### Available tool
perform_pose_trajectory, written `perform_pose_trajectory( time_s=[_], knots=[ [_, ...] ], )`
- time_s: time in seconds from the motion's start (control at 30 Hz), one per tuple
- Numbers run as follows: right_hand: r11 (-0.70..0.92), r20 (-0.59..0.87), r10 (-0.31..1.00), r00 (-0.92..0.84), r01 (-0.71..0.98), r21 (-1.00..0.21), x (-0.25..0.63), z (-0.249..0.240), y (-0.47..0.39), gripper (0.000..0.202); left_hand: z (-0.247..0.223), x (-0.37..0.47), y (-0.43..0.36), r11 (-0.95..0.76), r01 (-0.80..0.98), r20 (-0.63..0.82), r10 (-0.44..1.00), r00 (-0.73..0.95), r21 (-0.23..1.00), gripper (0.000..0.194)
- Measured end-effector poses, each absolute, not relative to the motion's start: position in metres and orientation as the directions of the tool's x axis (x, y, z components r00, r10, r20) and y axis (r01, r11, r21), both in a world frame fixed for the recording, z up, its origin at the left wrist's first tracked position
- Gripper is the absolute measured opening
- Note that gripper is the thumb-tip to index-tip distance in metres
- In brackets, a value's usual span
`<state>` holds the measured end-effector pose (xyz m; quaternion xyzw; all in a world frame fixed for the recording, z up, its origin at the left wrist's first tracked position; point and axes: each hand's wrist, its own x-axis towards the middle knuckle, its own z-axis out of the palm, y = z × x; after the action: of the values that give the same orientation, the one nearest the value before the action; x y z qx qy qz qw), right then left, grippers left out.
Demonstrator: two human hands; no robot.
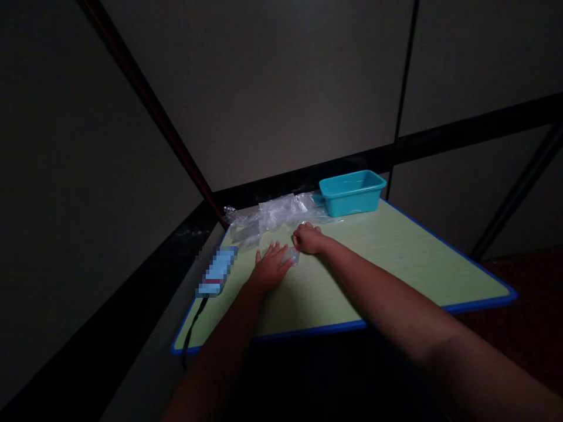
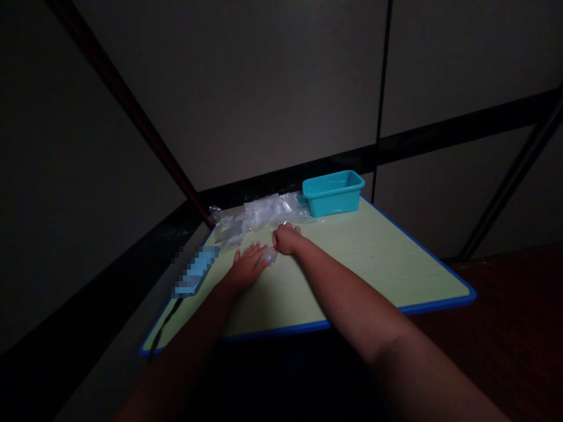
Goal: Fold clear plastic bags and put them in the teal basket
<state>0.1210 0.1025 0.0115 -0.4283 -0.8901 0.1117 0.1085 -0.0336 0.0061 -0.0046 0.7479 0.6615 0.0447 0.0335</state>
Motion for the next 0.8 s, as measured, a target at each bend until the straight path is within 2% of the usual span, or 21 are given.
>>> perform_pose_trajectory(
  time_s=[0.1,0.33,0.53,0.8],
  knots=[
    [0.608,0.095,0.787,-0.61,0.74,-0.288,0.1218,0.0137,0.1009,0.018,-0.0042,-0.0338,0.0039,-0.095,0.988,-0.008,0.995,0.097,0.119,0.057],
    [0.597,0.061,0.794,-0.605,0.755,-0.273,0.1241,0.0171,0.1033,0.019,-0.0031,-0.0316,0.0018,-0.039,0.998,-0.026,0.999,0.04,0.059,0.057],
    [0.584,0.068,0.803,-0.592,0.759,-0.289,0.1253,0.0174,0.1038,0.021,-0.0029,-0.0313,0.0018,-0.007,0.997,-0.039,0.999,0.01,0.08,0.057],
    [0.525,0.038,0.843,-0.537,0.803,-0.281,0.1268,0.0157,0.1074,0.018,-0.0011,-0.0305,0.0009,-0.012,0.998,-0.058,0.998,0.015,0.054,0.056]
  ],
)
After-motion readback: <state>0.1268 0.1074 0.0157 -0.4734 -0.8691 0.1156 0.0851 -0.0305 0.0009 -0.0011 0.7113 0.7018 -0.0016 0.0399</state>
